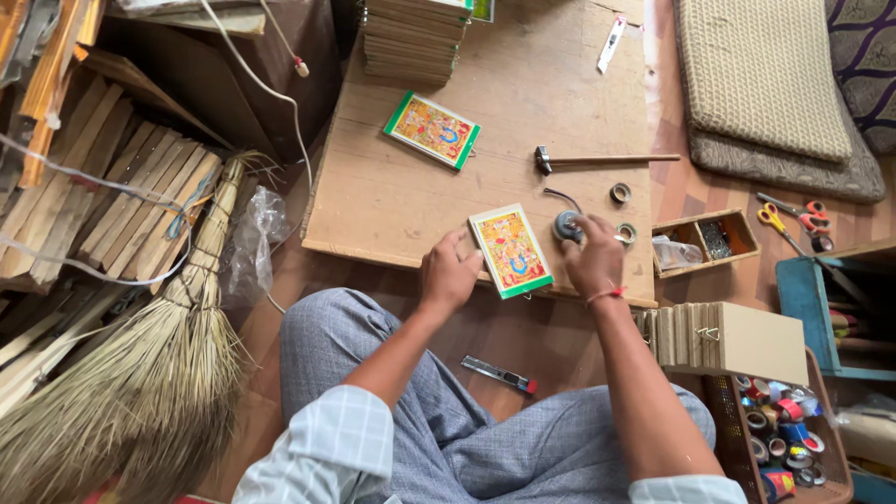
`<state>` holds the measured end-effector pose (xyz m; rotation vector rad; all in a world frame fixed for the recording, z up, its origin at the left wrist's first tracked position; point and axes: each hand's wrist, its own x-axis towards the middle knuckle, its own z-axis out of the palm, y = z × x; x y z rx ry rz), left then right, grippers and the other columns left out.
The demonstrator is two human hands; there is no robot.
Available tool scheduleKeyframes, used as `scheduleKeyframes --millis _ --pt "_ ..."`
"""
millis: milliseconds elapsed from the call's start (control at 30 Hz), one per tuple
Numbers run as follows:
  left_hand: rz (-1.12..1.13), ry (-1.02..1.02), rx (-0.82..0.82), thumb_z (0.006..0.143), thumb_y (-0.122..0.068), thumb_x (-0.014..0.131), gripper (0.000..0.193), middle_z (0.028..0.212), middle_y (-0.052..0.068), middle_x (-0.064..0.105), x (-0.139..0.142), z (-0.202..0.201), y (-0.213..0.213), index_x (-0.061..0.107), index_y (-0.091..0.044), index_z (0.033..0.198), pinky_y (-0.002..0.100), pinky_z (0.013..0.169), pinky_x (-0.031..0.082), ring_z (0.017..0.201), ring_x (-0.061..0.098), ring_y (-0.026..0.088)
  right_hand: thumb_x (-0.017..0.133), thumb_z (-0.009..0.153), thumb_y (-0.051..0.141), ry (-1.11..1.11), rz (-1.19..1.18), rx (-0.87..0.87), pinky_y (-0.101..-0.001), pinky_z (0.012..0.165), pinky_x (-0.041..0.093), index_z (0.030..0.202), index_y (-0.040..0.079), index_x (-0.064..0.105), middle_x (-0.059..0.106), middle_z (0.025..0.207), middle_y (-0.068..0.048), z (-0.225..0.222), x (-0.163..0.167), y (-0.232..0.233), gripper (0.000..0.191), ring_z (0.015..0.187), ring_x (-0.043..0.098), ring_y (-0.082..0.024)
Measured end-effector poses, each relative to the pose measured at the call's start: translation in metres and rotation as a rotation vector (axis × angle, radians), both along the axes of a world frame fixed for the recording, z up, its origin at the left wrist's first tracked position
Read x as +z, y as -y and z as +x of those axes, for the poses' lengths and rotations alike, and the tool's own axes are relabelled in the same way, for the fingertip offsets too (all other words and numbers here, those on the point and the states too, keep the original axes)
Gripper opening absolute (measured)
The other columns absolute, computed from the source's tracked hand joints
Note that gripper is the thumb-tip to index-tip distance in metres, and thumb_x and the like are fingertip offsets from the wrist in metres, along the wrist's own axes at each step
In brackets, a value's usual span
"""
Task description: The person sits on the floor at a low board and applies green tape around the edges of small printed picture boards, pressing the tape down by hand. They measure a board with a tape measure, stack finished boards aside, and pick up the next board to tape.
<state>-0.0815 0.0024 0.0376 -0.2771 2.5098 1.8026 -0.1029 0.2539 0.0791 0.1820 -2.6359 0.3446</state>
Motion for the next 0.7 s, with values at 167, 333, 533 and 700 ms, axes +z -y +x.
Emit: scheduleKeyframes --millis 167,333,533,700 --pt "-0.205 0.023 -0.02 0.077 -0.038 0.078 0.063 0.109 0.025 0.071 0.015 -0.052 -0.002 0.065 0.0 0.125 0.051 0.085 0.052 0.101 0.067 0.04 0.076 0.091 0.02 0.269 -1.125 -0.434 -0.0321 0.056 0.054 0.111 0.001 0.07 0.071 0.092 -0.008 0.076 -0.041 0.034 0.028 0.076 0.067 -0.017" --pt "-0.214 0.161 -0.172 0.075 -0.039 0.074 0.045 0.099 0.019 0.076 0.019 -0.059 -0.002 0.078 -0.005 0.103 0.047 0.084 0.056 0.096 0.073 0.035 0.068 0.094 0.014 0.376 -1.707 -0.429 -0.028 0.052 0.057 0.116 -0.001 0.059 0.071 0.091 -0.008 0.102 -0.073 0.093 0.028 0.07 0.073 -0.017" --pt "0.555 0.208 0.004 0.084 -0.022 0.078 0.025 0.069 0.008 0.067 -0.013 0.03 0.013 0.069 0.001 0.089 0.039 0.047 0.048 0.054 0.063 0.02 0.059 0.096 0.009 0.383 -1.41 -0.225 -0.0268 0.052 0.053 0.133 -0.002 0.064 0.071 0.092 -0.009 0.07 -0.046 0.044 0.039 0.065 0.065 -0.015" --pt "0.791 0.589 -0.063 0.085 -0.026 0.077 0.019 0.067 0.003 0.067 -0.015 0.1 -0.003 0.072 -0.01 0.094 0.026 0.042 0.045 0.051 0.061 0.012 0.066 0.094 0.009 0.516 -0.907 -0.168 -0.0233 0.059 0.054 0.128 -0.004 0.071 0.074 0.089 -0.007 0.017 -0.013 0.03 0.037 0.071 0.068 -0.011"
